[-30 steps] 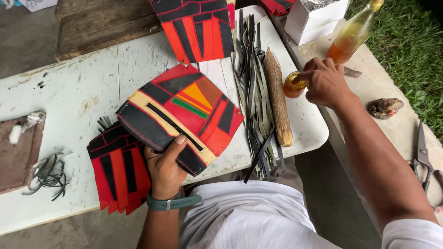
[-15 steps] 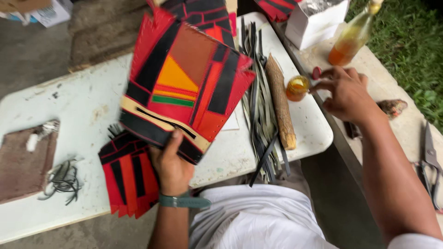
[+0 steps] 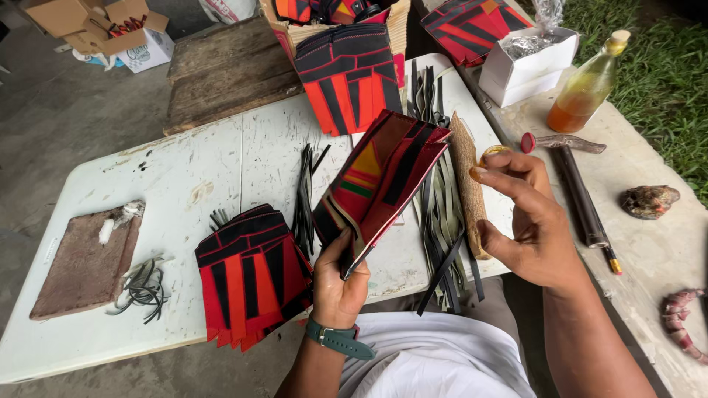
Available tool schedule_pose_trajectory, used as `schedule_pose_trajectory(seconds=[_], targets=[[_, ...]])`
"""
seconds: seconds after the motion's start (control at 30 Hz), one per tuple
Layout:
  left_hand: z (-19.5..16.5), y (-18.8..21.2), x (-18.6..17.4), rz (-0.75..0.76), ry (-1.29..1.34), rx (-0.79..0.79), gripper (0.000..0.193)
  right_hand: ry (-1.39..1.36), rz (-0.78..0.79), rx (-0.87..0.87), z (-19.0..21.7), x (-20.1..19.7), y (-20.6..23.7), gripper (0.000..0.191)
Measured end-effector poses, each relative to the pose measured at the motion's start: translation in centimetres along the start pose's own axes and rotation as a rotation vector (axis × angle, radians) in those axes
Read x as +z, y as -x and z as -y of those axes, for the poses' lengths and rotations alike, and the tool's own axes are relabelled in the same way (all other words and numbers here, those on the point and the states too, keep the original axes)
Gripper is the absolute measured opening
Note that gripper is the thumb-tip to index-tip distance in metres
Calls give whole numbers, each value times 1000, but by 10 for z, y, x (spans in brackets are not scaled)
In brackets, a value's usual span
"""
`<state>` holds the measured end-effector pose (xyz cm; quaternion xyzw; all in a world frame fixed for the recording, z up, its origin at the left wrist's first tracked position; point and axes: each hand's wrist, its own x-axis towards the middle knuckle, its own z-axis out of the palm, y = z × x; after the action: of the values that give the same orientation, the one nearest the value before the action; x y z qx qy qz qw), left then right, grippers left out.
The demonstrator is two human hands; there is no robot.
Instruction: The person holds patchwork leather bags one at a time and applies adhesive from a small open jar along the bag edges using a finger, rotating each bag to reach different sides. Finished bags are placed into a cardboard box on the table alongside other completed bags.
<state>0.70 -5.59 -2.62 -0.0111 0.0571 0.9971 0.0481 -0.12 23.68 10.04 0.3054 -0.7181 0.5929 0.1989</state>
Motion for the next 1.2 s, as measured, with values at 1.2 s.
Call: schedule_pose_trajectory(seconds=[1.2], targets=[[15,46,78,432,-1513,478,24,-1112,-492,447,-60,47,-2,95]])
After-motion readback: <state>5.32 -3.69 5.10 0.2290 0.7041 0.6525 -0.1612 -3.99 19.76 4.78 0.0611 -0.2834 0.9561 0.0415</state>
